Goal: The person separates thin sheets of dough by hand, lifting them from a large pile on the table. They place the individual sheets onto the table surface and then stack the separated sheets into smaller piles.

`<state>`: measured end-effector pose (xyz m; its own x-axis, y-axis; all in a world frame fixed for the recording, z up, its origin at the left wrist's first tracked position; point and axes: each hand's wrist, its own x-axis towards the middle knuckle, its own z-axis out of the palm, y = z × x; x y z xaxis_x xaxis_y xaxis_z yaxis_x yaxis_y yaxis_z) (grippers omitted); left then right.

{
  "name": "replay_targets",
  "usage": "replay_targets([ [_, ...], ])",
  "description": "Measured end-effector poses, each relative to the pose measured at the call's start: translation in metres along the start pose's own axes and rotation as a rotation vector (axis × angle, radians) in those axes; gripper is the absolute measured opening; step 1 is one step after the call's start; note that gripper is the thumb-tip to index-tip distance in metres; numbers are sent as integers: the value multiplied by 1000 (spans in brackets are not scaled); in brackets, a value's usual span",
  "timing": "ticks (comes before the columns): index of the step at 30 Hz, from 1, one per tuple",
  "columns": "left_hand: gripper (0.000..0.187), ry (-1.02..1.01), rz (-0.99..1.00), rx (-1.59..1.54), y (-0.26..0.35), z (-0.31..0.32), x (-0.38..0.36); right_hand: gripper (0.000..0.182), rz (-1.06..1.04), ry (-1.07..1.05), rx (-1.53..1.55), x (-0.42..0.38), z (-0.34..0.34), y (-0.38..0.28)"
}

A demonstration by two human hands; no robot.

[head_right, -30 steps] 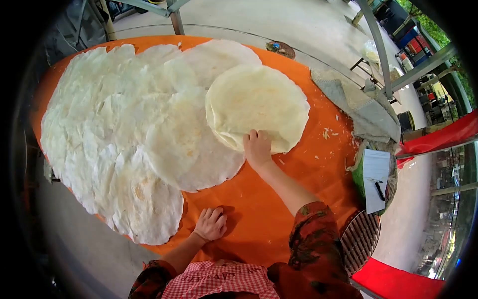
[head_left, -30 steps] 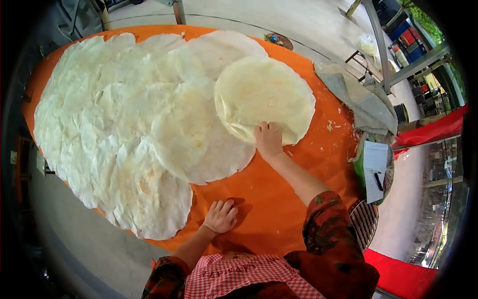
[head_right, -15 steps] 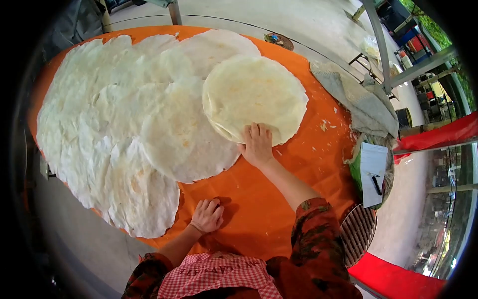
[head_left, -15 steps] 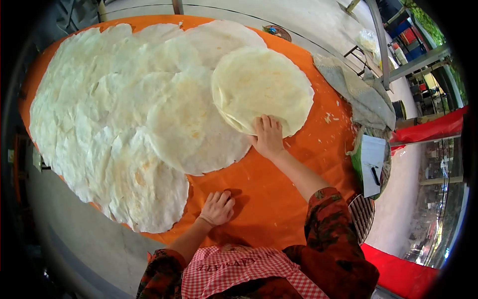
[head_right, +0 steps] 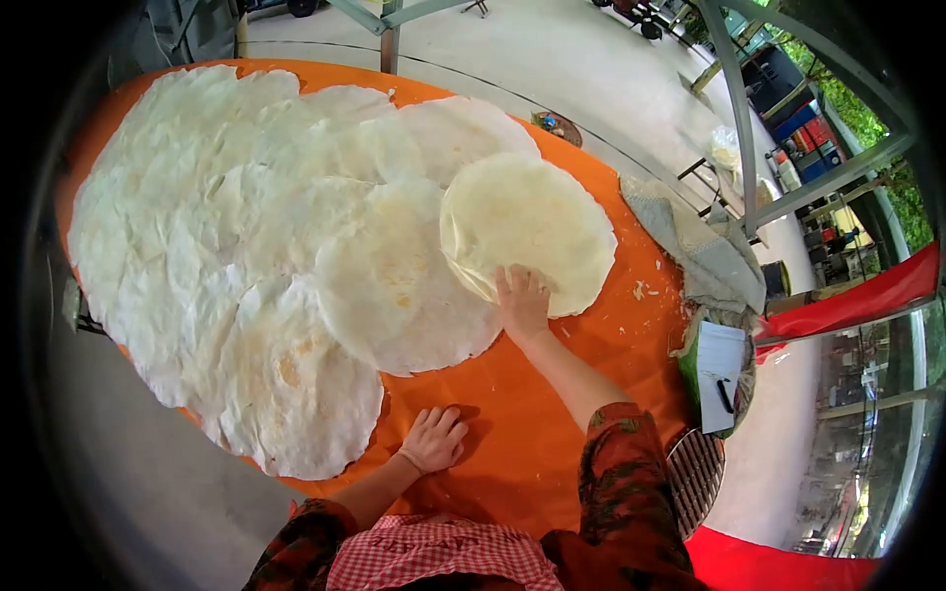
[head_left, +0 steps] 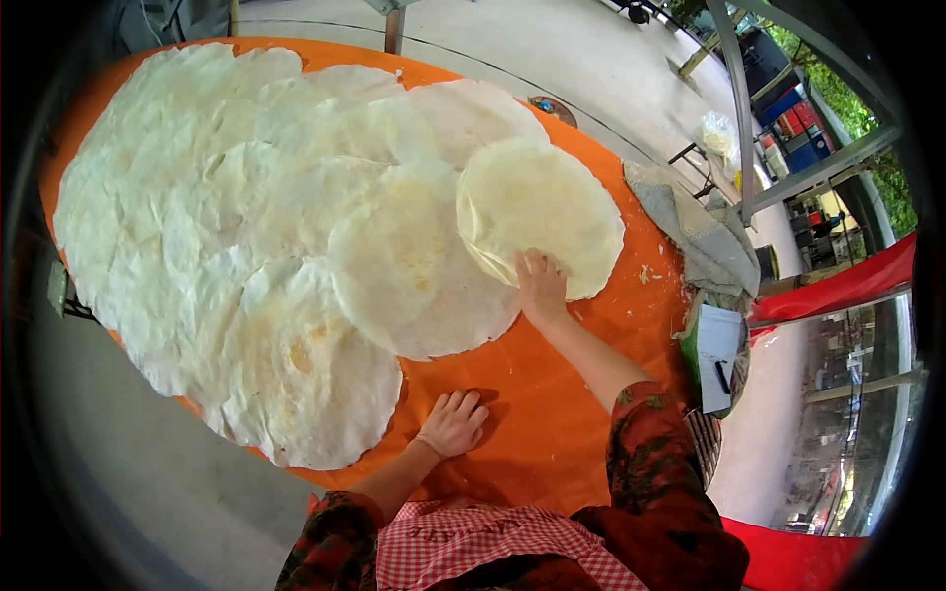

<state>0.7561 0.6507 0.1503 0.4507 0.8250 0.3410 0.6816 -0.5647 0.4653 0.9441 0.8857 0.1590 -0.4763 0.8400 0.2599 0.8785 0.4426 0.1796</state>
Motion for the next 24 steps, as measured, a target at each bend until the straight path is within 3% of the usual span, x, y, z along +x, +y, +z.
replay_targets([
  [1,28,-5,-4,-15,-2,3,-2,46,5,43,6,2,-4,4],
  [4,29,-39,-24,-46,-4,4,-3,33,99,-116,243,23,18,39],
  [6,29,-54,-37,-71,-2,1,-9,25,125,-227,200,64,-37,53],
  [9,28,-32,-66,-178,-5,-2,-6,22,135,-13,4,113,-134,45],
  [11,28,-53,-133,-323,-11,-1,-5,18,142,-40,-46,121,-195,11],
  [13,33,292,-337,-481,-20,-21,-6,17,101,92,71,96,-207,-34],
  [14,36,467,-435,-559,-26,-34,-4,17,97,145,178,80,-188,-59],
  [16,39,555,-900,-877,-40,-81,1,16,51,202,309,50,-137,-116],
  [19,39,641,-973,-755,-104,-68,-19,11,17,-184,124,13,-48,-188],
  [22,40,777,-937,-1203,-132,-61,-23,11,-20,-26,191,1,-44,-202],
  [24,41,697,-986,-1245,-138,-60,-25,12,3,-117,240,4,-65,-198],
])
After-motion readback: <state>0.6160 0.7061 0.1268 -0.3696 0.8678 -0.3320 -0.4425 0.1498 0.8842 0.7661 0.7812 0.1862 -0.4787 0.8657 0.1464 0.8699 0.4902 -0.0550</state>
